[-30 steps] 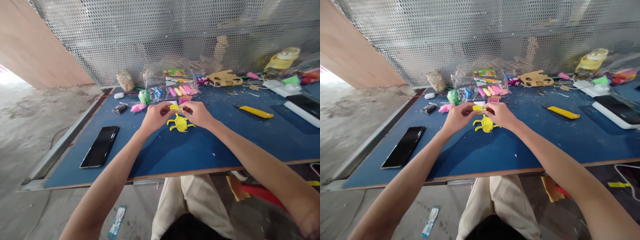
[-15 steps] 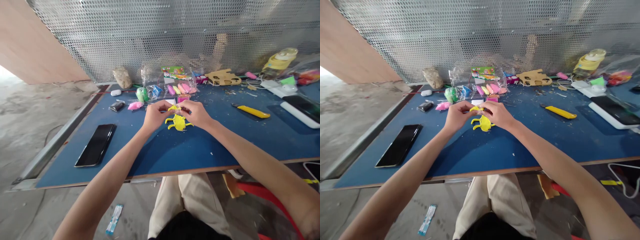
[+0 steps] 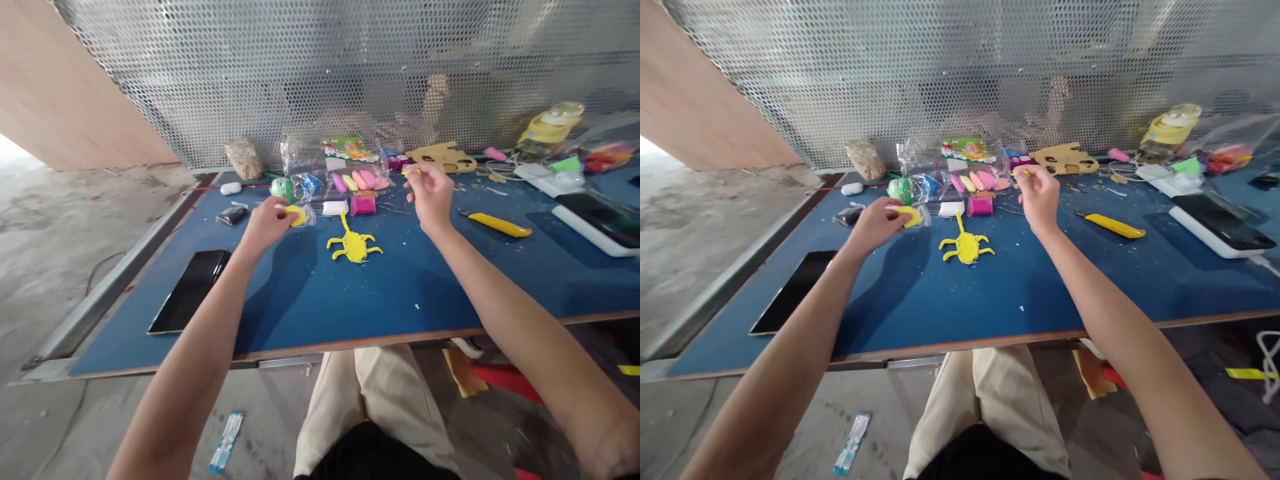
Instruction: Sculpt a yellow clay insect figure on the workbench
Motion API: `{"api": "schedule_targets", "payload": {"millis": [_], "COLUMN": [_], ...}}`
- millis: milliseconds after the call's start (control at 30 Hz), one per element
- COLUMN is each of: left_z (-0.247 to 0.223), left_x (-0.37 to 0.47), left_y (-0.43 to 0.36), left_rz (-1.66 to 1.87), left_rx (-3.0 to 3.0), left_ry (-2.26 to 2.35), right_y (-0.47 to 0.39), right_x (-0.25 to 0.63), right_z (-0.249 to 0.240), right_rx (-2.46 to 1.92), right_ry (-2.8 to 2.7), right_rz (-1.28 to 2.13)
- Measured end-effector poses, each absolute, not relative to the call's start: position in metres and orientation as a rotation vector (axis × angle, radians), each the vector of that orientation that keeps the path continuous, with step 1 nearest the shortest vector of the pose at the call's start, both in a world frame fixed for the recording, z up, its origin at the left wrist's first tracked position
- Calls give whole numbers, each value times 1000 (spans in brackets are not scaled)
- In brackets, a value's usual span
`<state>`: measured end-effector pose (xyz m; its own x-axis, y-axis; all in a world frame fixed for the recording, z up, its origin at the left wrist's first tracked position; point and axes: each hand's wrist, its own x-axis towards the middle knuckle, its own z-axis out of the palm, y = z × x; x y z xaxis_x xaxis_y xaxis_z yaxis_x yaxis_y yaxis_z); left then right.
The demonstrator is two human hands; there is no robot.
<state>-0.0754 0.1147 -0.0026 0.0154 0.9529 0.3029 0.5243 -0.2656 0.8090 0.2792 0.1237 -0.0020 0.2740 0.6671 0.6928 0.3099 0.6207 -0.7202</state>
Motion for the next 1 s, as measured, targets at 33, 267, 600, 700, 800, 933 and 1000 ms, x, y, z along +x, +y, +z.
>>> {"api": "schedule_targets", "payload": {"millis": [33,267,600,700,800,933,1000], "left_z": [-6,13,9,7,10,13,13], "left_x": [-79,-58,-1,6,9,8,7], "left_y": [117,91,64,60,55,51,52], "left_rz": [1139,1237,1275,1355,1374,1355,1315], "left_rx": [1917,2376,2998,3071,3072,3046,3031], "left_ry": [1583,1673,655,609,621,658,639], "right_y": [121,67,56,50,43,44,48], "right_x": [280,243,241,238,237,242,246], "right_z": [0,30,5,2,2,0,-1], "right_rx": [-922,-823,-867,-899,-913,-912,-896], "right_ry": [-1372,-1820,-1630,-1604,-1606,-1705,-1785], "right_rz": [296,529,1201,1217,1196,1200,1174]}}
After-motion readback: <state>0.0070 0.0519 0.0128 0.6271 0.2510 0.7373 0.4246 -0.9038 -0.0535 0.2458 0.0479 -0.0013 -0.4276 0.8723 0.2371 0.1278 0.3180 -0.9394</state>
